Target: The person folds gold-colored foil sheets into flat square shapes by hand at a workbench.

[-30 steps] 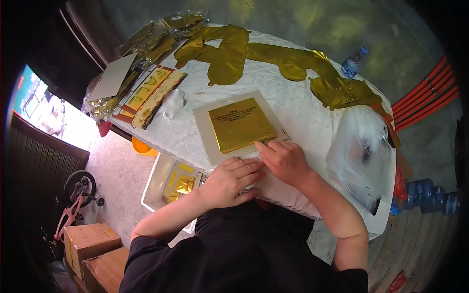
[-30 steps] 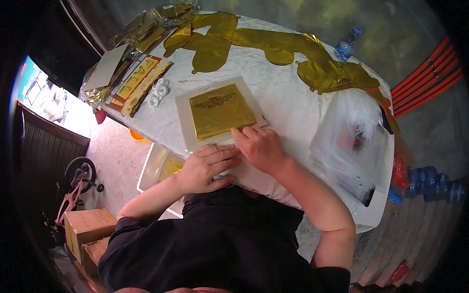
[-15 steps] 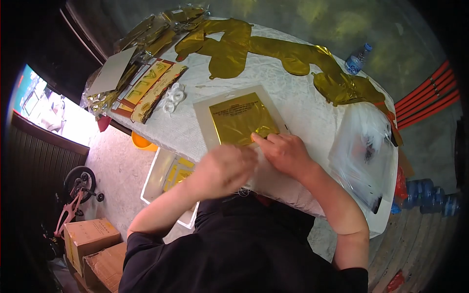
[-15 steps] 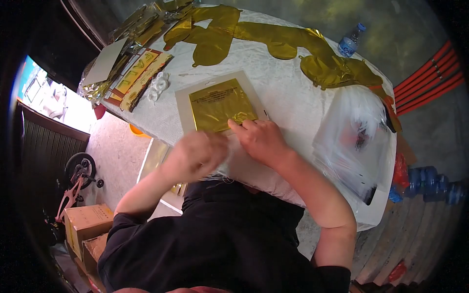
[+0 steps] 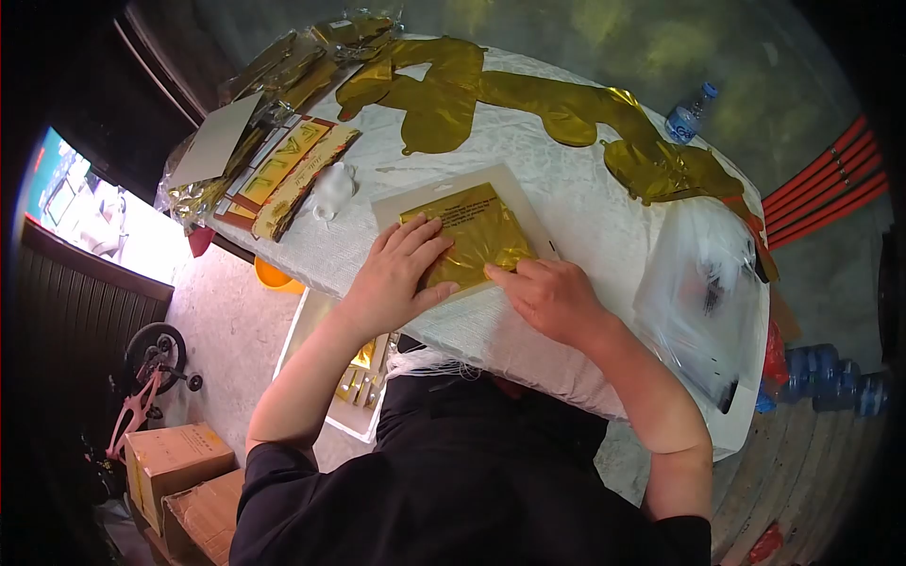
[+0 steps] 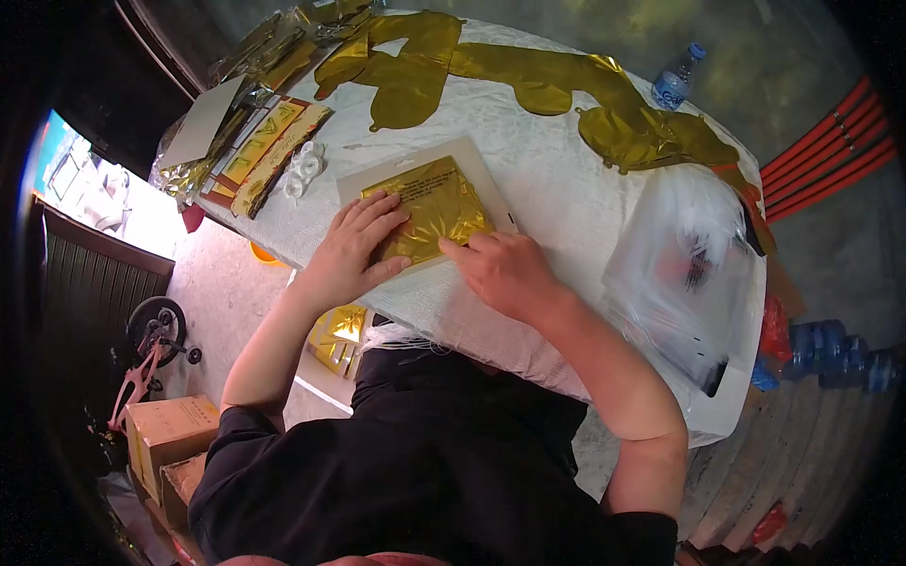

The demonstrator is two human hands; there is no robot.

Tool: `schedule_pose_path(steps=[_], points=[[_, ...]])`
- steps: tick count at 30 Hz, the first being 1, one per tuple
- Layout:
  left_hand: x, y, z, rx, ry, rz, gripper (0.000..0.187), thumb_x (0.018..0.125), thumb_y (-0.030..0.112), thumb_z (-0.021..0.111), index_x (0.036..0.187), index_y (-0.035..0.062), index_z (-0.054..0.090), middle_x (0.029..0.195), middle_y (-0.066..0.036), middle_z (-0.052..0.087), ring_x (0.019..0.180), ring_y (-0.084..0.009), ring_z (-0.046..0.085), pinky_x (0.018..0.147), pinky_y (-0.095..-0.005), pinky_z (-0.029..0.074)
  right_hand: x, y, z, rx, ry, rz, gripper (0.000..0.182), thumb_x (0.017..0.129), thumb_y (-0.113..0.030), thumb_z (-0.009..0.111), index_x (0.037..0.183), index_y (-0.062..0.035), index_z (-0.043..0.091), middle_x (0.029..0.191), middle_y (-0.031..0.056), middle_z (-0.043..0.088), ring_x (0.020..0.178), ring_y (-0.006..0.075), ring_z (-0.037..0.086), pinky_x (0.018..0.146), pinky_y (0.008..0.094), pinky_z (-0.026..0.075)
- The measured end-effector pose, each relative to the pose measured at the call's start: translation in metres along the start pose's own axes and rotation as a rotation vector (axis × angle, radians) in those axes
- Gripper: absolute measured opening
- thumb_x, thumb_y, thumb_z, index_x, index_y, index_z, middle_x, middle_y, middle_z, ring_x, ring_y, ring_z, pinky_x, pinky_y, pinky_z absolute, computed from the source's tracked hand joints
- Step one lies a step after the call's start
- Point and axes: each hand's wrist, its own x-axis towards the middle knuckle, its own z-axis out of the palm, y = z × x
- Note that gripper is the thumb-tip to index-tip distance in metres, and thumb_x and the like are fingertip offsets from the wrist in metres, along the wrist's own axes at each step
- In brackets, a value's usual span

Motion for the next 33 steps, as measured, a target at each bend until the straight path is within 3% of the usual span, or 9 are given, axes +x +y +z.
schedule_pose_path(steps=[4,6,12,17,22,24,31,33], points=[[0.001,0.000,-0.002,-0.006,-0.005,-0.001,0.052,0.083,0.035,0.063,0.124,0.0043,0.051,0.136,-0.016,0.044,0.131,-0.0339,0.035,0.110,-0.0460,0.025,-0.006,0.004,0.002,0.063,0.098,0.078,0.036,0.077,-0.012,0.065,0.112,-0.0086,0.064,0.072,0.0072,0.060,0.065,0.0243,0.060,0.057,0.0359,0.049],[0.000,0.001,0.000,-0.014,-0.013,-0.001,0.052,0.084,0.035,0.063,0.124,0.0044,0.051,0.136,-0.016,0.044,0.131,-0.0339,0.035,0.110,-0.0460,0.025,-0.010,0.003,0.001,0.023,0.012,0.178,0.033,0.078,-0.014,0.066,0.109,-0.0053,0.063,0.073,0.0093,0.064,0.064,0.0256,0.062,0.057,0.0368,0.049],[0.000,0.003,-0.002,-0.001,0.006,0.000,0.052,0.083,0.036,0.062,0.123,0.0038,0.052,0.135,-0.017,0.045,0.131,-0.0341,0.035,0.109,-0.0463,0.027,-0.009,0.002,-0.001,0.001,-0.013,0.198,0.030,0.077,-0.015,0.067,0.105,-0.0050,0.064,0.072,0.0092,0.064,0.062,0.0260,0.062,0.056,0.0373,0.049],[-0.006,0.019,-0.006,0.112,0.210,0.208,0.042,0.082,0.028,0.063,0.116,0.0042,0.058,0.122,-0.013,0.056,0.114,-0.0311,0.051,0.100,-0.0439,0.037,-0.013,0.003,-0.001,0.057,0.074,0.138,0.029,0.075,-0.015,0.070,0.101,-0.0053,0.064,0.072,0.0088,0.064,0.061,0.0259,0.062,0.055,0.0367,0.049],[-0.026,0.056,0.014,-0.014,0.148,0.301,0.036,0.078,0.025,0.066,0.107,0.0044,0.062,0.116,-0.010,0.060,0.104,-0.0265,0.054,0.091,-0.0409,0.041,0.000,-0.002,-0.008,0.090,0.154,0.107,0.022,0.073,-0.015,0.071,0.091,-0.0063,0.062,0.071,0.0075,0.062,0.062,0.0261,0.061,0.055,0.0369,0.048],[-0.028,0.063,0.020,-0.022,0.144,0.299,0.036,0.076,0.024,0.068,0.105,0.0044,0.062,0.114,-0.009,0.060,0.103,-0.0257,0.055,0.088,-0.0394,0.043,0.005,-0.003,-0.007,0.066,0.068,0.022,0.018,0.074,-0.015,0.071,0.083,-0.0077,0.056,0.069,0.0065,0.059,0.062,0.0261,0.061,0.054,0.0372,0.048],[-0.029,0.063,0.034,-0.097,0.222,0.239,0.035,0.072,0.020,0.069,0.103,0.0052,0.063,0.113,-0.009,0.060,0.102,-0.0251,0.055,0.086,-0.0377,0.043,0.016,-0.008,0.003,-0.017,-0.082,0.037,0.020,0.078,-0.015,0.068,0.078,-0.0092,0.049,0.068,0.0059,0.055,0.063,0.0248,0.061,0.054,0.0366,0.049],[-0.029,0.062,0.037,-0.106,0.276,0.250,0.035,0.068,0.020,0.070,0.100,0.0058,0.064,0.111,-0.008,0.062,0.095,-0.0238,0.057,0.081,-0.0354,0.045,0.015,-0.008,0.007,-0.122,-0.123,0.026,0.017,0.080,-0.016,0.064,0.078,-0.0091,0.048,0.067,0.0059,0.056,0.063,0.0237,0.062,0.052,0.0364,0.050]])
